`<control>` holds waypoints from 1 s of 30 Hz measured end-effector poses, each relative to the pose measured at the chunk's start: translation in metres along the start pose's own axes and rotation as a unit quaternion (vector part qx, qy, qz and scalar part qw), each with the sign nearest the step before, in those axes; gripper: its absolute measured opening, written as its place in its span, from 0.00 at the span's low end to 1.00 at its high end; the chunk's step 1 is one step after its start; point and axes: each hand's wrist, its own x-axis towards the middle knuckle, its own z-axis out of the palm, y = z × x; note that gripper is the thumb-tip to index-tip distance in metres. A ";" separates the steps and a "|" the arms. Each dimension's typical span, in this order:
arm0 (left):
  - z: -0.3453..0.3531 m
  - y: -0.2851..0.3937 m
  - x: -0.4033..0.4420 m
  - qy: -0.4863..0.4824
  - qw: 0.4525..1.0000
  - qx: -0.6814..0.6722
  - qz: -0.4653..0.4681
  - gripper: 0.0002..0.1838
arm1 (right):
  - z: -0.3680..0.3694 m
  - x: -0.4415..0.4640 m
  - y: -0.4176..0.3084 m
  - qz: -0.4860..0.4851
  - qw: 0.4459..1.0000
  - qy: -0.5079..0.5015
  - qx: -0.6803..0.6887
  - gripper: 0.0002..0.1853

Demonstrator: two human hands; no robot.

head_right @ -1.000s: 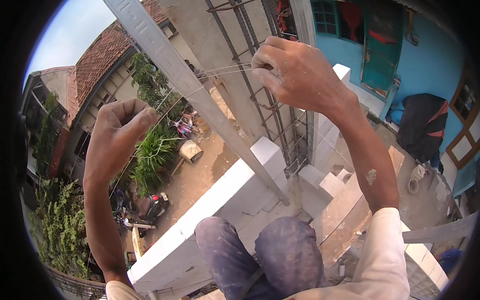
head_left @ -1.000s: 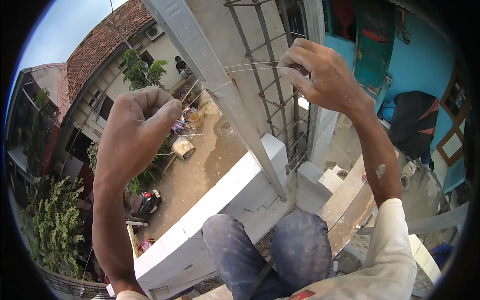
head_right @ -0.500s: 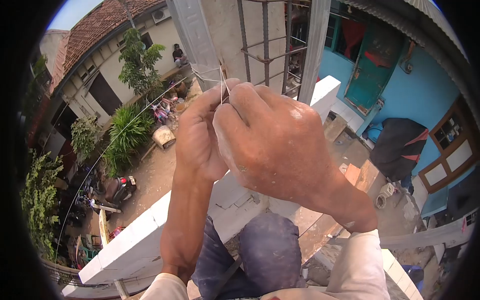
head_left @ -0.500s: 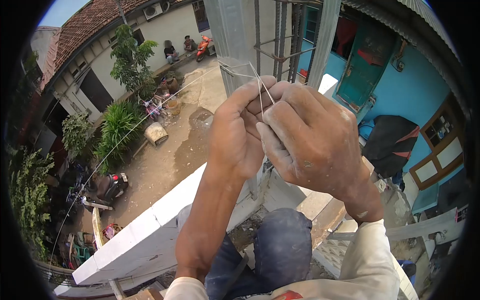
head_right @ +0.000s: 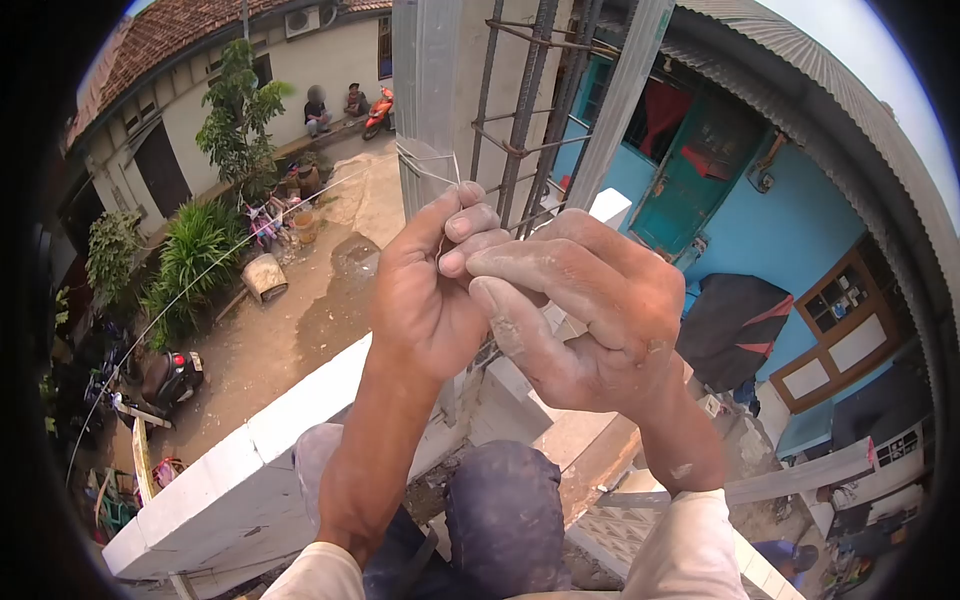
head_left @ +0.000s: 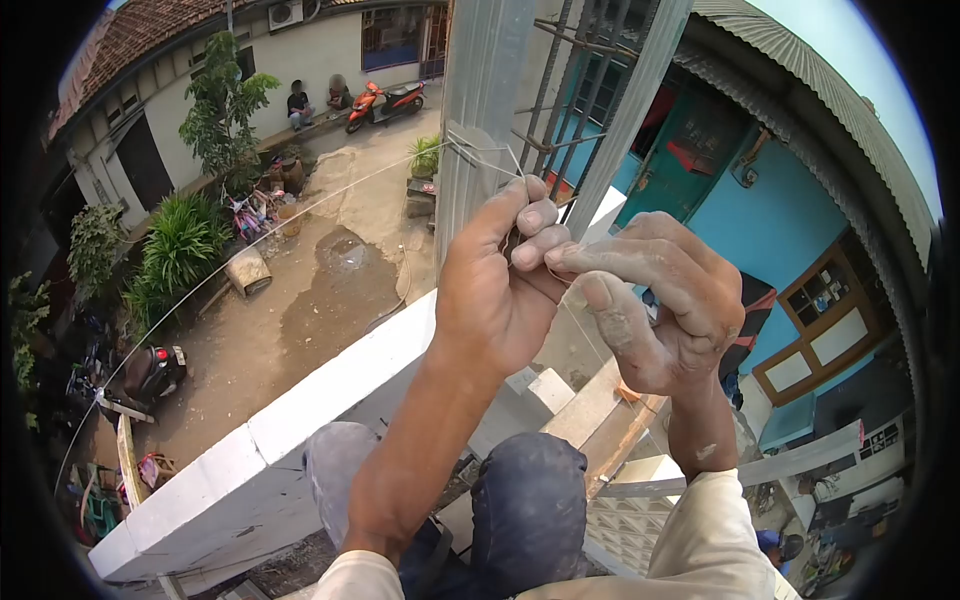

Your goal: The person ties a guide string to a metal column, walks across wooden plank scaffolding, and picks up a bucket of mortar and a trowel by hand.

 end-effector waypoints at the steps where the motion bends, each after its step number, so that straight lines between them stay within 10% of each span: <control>1: -0.004 0.002 0.001 -0.018 1.000 -0.005 -0.012 0.07 | 0.001 0.002 0.004 0.016 0.998 0.013 0.051 0.10; 3: -0.009 0.004 0.002 -0.039 0.999 -0.012 -0.027 0.07 | 0.016 0.008 0.027 0.270 0.945 0.073 0.168 0.12; 9: -0.019 0.003 0.003 -0.072 0.993 -0.070 -0.054 0.06 | 0.029 0.036 0.052 0.484 0.683 -0.149 0.526 0.19; 18: -0.024 0.011 -0.008 -0.080 0.993 -0.047 -0.077 0.06 | 0.033 0.043 0.063 0.478 0.697 -0.144 0.515 0.11; 24: -0.027 0.023 -0.019 -0.007 0.962 0.274 0.004 0.12 | 0.047 0.039 0.055 0.485 0.746 -0.094 0.447 0.11; 26: -0.023 0.021 -0.022 0.063 0.812 0.544 0.200 0.20 | 0.052 0.040 0.049 0.480 0.756 -0.076 0.438 0.11; 30: -0.024 0.019 -0.023 0.022 0.703 0.640 0.310 0.26 | 0.056 0.043 0.041 0.482 0.761 -0.049 0.432 0.13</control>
